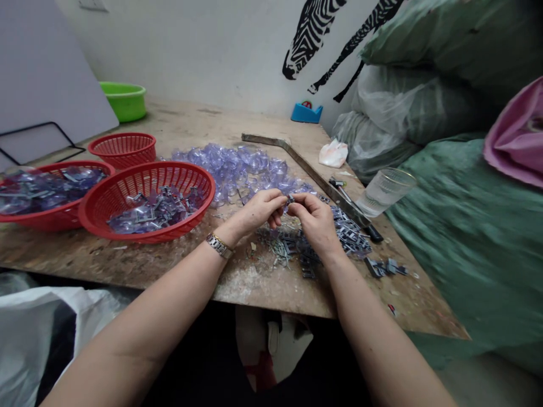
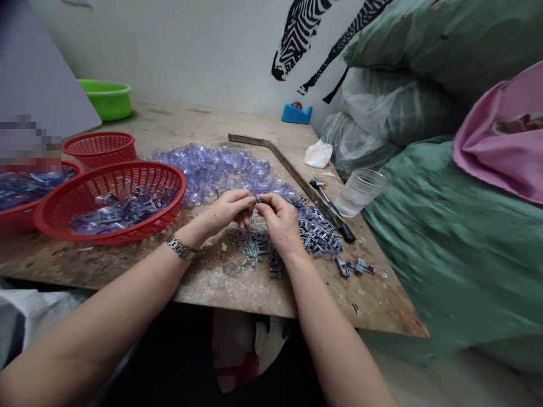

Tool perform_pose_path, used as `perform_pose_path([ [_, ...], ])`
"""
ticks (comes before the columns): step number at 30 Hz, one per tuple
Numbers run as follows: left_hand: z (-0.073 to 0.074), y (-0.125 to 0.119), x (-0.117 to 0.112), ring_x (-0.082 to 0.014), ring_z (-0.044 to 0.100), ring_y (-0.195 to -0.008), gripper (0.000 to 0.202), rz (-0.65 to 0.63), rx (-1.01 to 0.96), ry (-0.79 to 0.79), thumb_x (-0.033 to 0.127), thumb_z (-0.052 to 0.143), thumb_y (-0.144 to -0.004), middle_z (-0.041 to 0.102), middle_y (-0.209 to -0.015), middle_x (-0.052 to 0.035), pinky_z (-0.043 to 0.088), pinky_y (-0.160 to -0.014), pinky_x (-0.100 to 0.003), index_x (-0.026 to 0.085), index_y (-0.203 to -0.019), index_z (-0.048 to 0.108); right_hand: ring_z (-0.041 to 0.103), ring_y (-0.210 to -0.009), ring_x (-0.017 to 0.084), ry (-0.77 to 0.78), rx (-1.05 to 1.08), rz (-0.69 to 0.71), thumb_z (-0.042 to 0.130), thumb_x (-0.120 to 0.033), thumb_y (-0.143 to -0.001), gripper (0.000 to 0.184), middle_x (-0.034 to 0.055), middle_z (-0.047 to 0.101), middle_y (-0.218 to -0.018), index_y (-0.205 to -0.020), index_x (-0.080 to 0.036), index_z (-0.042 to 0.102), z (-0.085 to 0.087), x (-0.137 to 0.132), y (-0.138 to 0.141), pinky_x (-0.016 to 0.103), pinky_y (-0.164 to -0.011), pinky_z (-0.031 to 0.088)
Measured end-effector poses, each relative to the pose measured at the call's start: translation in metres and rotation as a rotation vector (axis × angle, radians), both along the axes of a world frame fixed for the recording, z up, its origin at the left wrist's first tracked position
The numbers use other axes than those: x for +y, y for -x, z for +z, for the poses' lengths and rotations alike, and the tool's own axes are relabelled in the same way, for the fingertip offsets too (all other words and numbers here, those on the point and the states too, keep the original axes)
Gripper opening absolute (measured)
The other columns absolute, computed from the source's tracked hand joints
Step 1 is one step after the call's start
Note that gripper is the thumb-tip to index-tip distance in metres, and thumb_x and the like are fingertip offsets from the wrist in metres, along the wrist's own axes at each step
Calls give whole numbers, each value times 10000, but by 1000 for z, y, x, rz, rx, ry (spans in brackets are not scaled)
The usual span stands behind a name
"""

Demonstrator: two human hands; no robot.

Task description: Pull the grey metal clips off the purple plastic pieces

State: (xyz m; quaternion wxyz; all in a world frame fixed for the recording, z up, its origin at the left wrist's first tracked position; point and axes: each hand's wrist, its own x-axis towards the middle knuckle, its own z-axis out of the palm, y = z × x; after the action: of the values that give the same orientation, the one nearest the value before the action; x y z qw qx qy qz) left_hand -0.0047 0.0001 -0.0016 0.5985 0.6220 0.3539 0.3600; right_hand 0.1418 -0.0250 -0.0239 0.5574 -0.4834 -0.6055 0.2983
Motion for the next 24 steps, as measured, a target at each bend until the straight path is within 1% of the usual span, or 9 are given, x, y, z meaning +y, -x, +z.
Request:
perform_pose_path([
  [5, 1, 0, 0, -59, 497, -373, 267, -1, 37, -44, 158, 464, -947, 525, -467, 36, 403, -415, -155, 160, -680, 465, 613, -728, 157, 4, 50, -24, 668, -319, -684, 177, -6, 680, -764, -813, -198, 664, 0, -1, 3, 325, -740, 522],
  [12, 2, 1, 0, -56, 491, -359, 279, -8, 85, -89, 143, 459, -941, 529, -455, 35, 385, -403, -150, 163, -663, 462, 605, -672, 133, 97, 151, 40, 691, -360, -673, 208, -18, 671, -742, -805, -202, 658, 2, 0, 0, 322, -719, 564],
  [16, 3, 1, 0, -54, 488, -362, 285, 4, 114, -130, 118, 464, -928, 522, -454, 36, 369, -389, -146, 161, -646, 463, 610, -666, 128, 136, 168, 65, 707, -386, -672, 227, -21, 662, -726, -787, -198, 653, 2, 1, -2, 317, -717, 572],
  [20, 3, 2, -1, -56, 482, -365, 280, -5, 109, -117, 122, 463, -925, 521, -457, 33, 375, -394, -153, 162, -648, 467, 616, -687, 142, 101, 130, 51, 692, -386, -690, 214, -11, 672, -748, -797, -204, 656, 0, 1, -1, 327, -717, 568],
  [24, 0, 2, -2, -49, 484, -376, 273, -37, 27, -62, 148, 458, -935, 521, -480, 35, 379, -400, -152, 157, -663, 479, 611, -695, 153, -1, 57, -46, 648, -345, -724, 158, -7, 666, -724, -785, -201, 672, -2, 1, -2, 348, -750, 545],
])
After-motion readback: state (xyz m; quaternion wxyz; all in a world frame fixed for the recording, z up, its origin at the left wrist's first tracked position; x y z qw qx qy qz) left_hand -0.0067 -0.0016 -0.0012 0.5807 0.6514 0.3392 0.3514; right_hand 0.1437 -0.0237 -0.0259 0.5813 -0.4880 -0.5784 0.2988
